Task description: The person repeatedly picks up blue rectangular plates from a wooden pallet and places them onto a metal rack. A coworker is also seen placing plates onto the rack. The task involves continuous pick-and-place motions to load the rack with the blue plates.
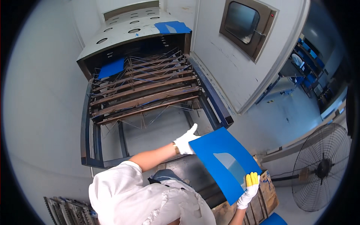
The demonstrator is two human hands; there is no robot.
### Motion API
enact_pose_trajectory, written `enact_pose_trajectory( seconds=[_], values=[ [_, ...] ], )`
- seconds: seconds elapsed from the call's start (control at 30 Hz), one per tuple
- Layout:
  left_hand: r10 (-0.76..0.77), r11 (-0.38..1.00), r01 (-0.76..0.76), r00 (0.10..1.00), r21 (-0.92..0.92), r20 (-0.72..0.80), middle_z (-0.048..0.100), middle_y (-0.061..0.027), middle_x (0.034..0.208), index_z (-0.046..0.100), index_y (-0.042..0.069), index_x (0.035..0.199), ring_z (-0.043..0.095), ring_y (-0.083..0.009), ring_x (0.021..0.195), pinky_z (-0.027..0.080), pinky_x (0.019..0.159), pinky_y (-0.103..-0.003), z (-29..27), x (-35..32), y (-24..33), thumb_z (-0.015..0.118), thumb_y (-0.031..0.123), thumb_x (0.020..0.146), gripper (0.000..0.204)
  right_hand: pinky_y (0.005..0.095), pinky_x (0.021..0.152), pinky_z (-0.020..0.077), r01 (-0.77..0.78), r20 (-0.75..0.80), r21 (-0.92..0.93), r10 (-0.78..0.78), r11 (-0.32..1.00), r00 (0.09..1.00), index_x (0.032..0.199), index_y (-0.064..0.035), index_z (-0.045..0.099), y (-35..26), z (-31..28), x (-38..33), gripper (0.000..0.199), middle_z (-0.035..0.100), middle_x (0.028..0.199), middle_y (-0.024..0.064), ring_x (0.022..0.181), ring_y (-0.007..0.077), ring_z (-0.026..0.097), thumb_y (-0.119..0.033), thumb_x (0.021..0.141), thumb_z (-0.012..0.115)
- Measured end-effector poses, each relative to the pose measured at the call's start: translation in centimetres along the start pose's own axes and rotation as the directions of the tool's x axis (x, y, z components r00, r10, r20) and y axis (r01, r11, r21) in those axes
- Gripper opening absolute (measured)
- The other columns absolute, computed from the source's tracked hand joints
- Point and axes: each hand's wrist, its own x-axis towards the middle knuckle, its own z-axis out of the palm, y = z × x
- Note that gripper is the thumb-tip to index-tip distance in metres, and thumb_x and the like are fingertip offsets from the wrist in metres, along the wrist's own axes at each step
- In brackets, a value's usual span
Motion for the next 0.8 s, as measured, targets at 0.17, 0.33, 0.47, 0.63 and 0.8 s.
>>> enact_pose_trajectory(
  seconds=[0.17,0.33,0.47,0.63,0.8],
  values=[
    [0.058,0.862,-0.058,0.998,0.503,0.016,0.057,-0.0040,0.070,0.048,0.006,0.108,0.039,-0.0062,0.037,0.029,0.028,-0.017,-7.7,-2.7,3.2,0.047,0.034,0.085,0.037,0.0444,0.097,0.0281,0.071,0.000,-0.016,-0.071,0.997,0.997,0.101,-0.0046,0.057,-0.9,2.1,3.6,0.030,0.052,0.111,0.0127,0.109,0.0295,0.045,-0.012,0.071,0.057],
    [0.210,0.864,-0.212,0.976,0.458,0.056,0.056,-0.0026,0.078,0.038,0.007,0.118,0.048,-0.0038,0.043,0.033,0.030,-0.015,-9.0,-4.3,4.4,0.056,0.021,0.082,0.043,0.0381,0.096,0.0294,-0.357,-0.003,0.611,0.453,0.707,0.892,0.126,-0.0060,0.033,-3.9,6.5,5.6,0.053,0.036,0.125,0.0133,0.113,0.0276,0.038,-0.025,0.080,0.054],
    [0.231,0.876,-0.237,0.971,0.421,0.067,0.057,-0.0054,0.091,0.036,0.006,0.118,0.056,-0.0059,0.052,0.042,0.035,-0.013,-9.6,-5.3,6.7,0.055,0.016,0.082,0.042,0.0337,0.094,0.0303,-0.734,0.490,0.679,0.749,-0.007,0.447,0.127,-0.0048,0.030,-3.4,9.1,5.5,0.056,0.042,0.120,0.0127,0.108,0.0210,0.043,-0.038,0.084,0.043],
    [0.280,0.736,-0.178,0.959,0.653,-0.054,0.050,-0.0047,0.104,0.040,0.003,0.119,0.052,-0.0104,0.083,0.050,0.067,-0.023,-11.3,-5.3,8.1,0.061,0.026,0.078,0.051,0.0363,0.089,0.0341,-0.777,0.611,0.566,0.494,0.275,0.619,0.119,-0.0026,0.039,-6.3,9.7,4.9,0.043,0.048,0.115,0.0120,0.102,0.0228,0.047,-0.031,0.087,0.042],
    [0.149,0.772,-0.039,0.981,0.635,-0.121,0.046,-0.0073,0.111,0.033,0.002,0.124,0.050,-0.0135,0.094,0.049,0.073,-0.027,-15.0,-5.2,8.4,0.058,0.017,0.080,0.052,0.0406,0.092,0.0335,-0.709,0.604,0.467,0.395,0.529,0.693,0.115,-0.0065,0.047,-3.0,15.1,-4.4,0.044,0.045,0.117,0.0194,0.102,0.0316,0.047,-0.019,0.074,0.058]
  ],
)
